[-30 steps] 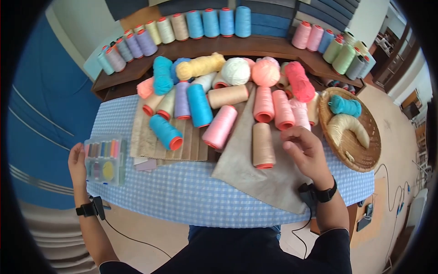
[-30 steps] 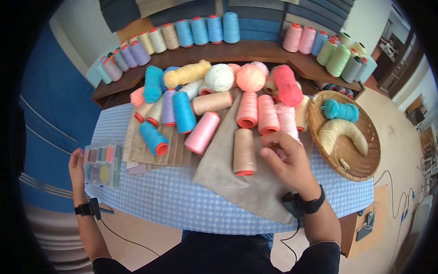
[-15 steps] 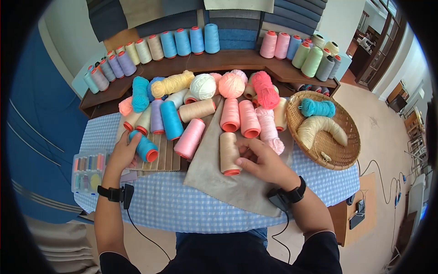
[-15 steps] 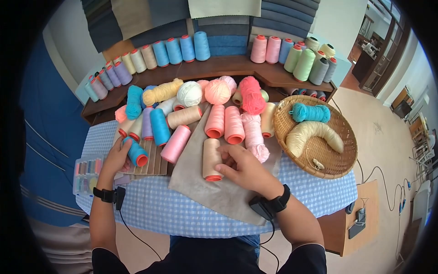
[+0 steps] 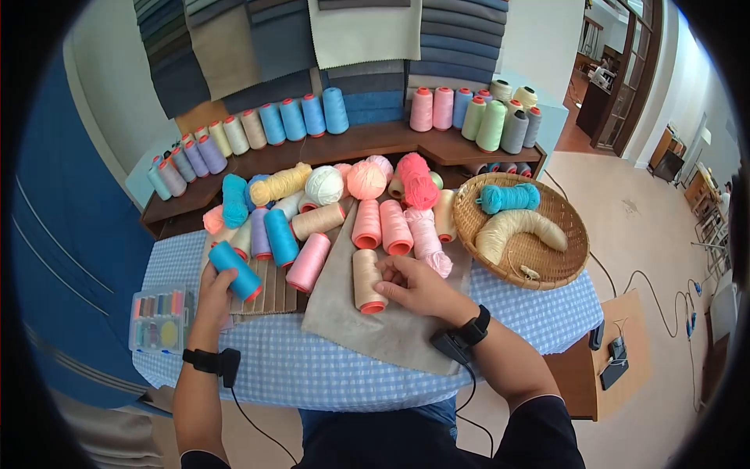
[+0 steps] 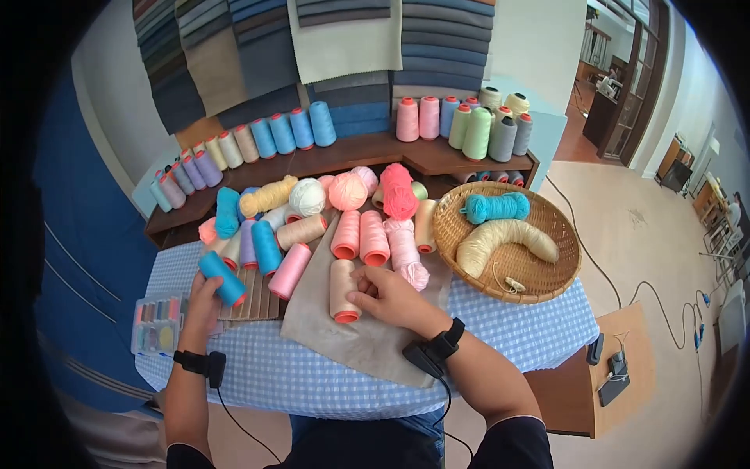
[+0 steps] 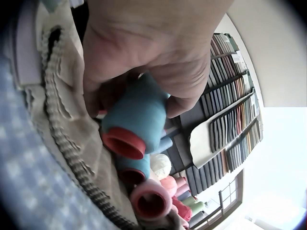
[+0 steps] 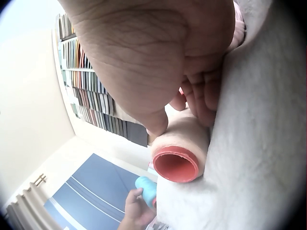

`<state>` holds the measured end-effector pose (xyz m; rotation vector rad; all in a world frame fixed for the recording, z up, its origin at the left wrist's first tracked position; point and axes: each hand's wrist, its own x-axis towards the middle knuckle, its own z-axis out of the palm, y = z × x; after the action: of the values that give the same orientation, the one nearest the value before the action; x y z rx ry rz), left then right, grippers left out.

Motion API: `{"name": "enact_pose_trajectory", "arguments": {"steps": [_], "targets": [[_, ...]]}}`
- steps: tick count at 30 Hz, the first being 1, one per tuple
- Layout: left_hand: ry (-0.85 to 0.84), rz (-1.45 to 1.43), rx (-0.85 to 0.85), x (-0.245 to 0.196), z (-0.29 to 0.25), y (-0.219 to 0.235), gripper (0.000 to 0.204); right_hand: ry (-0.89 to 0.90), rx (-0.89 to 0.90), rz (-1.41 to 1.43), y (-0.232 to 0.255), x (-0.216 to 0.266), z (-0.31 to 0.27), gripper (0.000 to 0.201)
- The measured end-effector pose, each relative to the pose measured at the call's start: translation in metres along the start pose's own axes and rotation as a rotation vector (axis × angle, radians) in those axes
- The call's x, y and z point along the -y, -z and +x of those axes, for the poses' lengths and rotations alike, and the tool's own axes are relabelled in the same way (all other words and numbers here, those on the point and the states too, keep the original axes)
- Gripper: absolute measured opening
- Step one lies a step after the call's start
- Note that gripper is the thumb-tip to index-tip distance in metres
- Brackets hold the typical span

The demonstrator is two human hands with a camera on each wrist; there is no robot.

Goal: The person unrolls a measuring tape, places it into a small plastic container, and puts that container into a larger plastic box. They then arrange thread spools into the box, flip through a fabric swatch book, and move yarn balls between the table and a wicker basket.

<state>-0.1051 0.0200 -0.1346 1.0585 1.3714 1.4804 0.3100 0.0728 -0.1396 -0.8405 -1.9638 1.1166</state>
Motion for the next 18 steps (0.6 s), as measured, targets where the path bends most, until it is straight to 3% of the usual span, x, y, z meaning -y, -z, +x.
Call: {"name": "enact_pose_trajectory", "arguments": {"steps": [2,7,9,12,13,15,18], "targets": [[-0.086,-0.144,0.12,-0.006,0.004,-0.018,0.059,-0.023,0.008,0.002,-0.002,0.002,-0.001,0.037],[-0.121,-0.259,0.07,-0.005,0.017,-0.059,0.064,-0.054,0.037,0.029,0.0,0.004,0.001,0.039],[-0.235,-0.18,0.143,-0.001,0.024,-0.061,0.069,-0.077,0.052,0.061,0.006,0.018,0.005,0.04],[-0.194,-0.182,0.187,0.005,0.023,-0.056,0.074,-0.165,0.092,-0.251,0.022,0.064,0.022,0.044],[-0.166,-0.188,0.225,0.006,0.025,-0.054,0.075,-0.109,0.056,-0.362,0.026,0.075,0.035,0.04],[-0.144,-0.221,0.249,0.018,0.028,-0.044,0.078,0.0,-0.005,-0.586,0.031,0.072,0.067,0.039],[-0.093,-0.289,0.312,0.03,0.027,-0.035,0.079,-0.065,0.006,-0.786,0.031,0.045,0.119,0.045]]}}
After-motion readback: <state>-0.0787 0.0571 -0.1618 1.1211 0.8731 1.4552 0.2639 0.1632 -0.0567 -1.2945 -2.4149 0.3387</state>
